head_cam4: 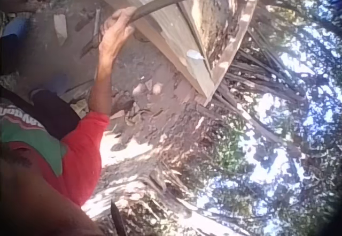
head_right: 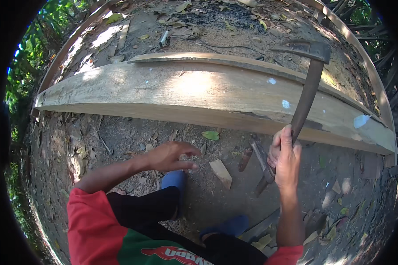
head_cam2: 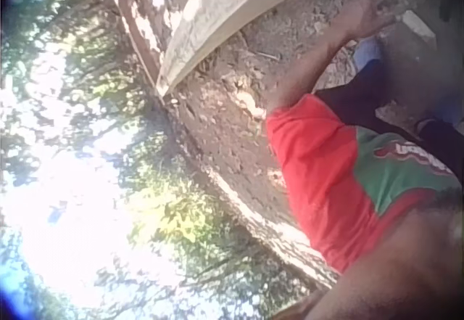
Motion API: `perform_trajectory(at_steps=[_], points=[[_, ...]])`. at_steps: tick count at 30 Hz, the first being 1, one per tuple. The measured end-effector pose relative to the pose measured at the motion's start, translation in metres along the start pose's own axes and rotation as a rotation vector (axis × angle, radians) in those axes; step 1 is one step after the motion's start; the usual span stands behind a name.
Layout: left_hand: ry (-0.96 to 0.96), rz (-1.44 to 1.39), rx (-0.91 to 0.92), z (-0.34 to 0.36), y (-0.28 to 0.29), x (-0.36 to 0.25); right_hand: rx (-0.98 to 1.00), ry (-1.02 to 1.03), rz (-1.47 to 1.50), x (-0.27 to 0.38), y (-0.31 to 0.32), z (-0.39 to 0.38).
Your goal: The person constructs a wooden frame by applying glue to a small wooden piece, positioning it against a curved wooden beam, and securing it with a bar clamp.
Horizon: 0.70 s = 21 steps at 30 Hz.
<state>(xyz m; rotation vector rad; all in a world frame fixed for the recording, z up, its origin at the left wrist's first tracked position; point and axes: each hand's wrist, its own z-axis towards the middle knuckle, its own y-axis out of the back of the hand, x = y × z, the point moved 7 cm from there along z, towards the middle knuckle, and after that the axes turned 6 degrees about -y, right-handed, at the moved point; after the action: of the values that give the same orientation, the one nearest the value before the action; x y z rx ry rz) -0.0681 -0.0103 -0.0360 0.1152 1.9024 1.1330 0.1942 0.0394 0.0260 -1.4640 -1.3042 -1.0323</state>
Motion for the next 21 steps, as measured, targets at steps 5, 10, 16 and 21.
perform_trajectory(at_steps=[5, 10, 16, 21], points=[[0.040, -0.193, -0.097, -0.004, -0.009, 0.008, -0.057, 0.060, 0.011, -0.014, -0.022, 0.008], [0.038, -0.233, -0.115, -0.001, 0.007, -0.003, -0.058, 0.040, 0.049, -0.029, -0.029, 0.009], [0.169, -0.328, -0.122, -0.017, 0.014, 0.006, -0.101, 0.034, -0.007, -0.050, -0.025, 0.013], [0.335, -0.381, -0.105, -0.021, 0.008, 0.013, -0.137, 0.084, -0.006, -0.046, -0.010, 0.012]])
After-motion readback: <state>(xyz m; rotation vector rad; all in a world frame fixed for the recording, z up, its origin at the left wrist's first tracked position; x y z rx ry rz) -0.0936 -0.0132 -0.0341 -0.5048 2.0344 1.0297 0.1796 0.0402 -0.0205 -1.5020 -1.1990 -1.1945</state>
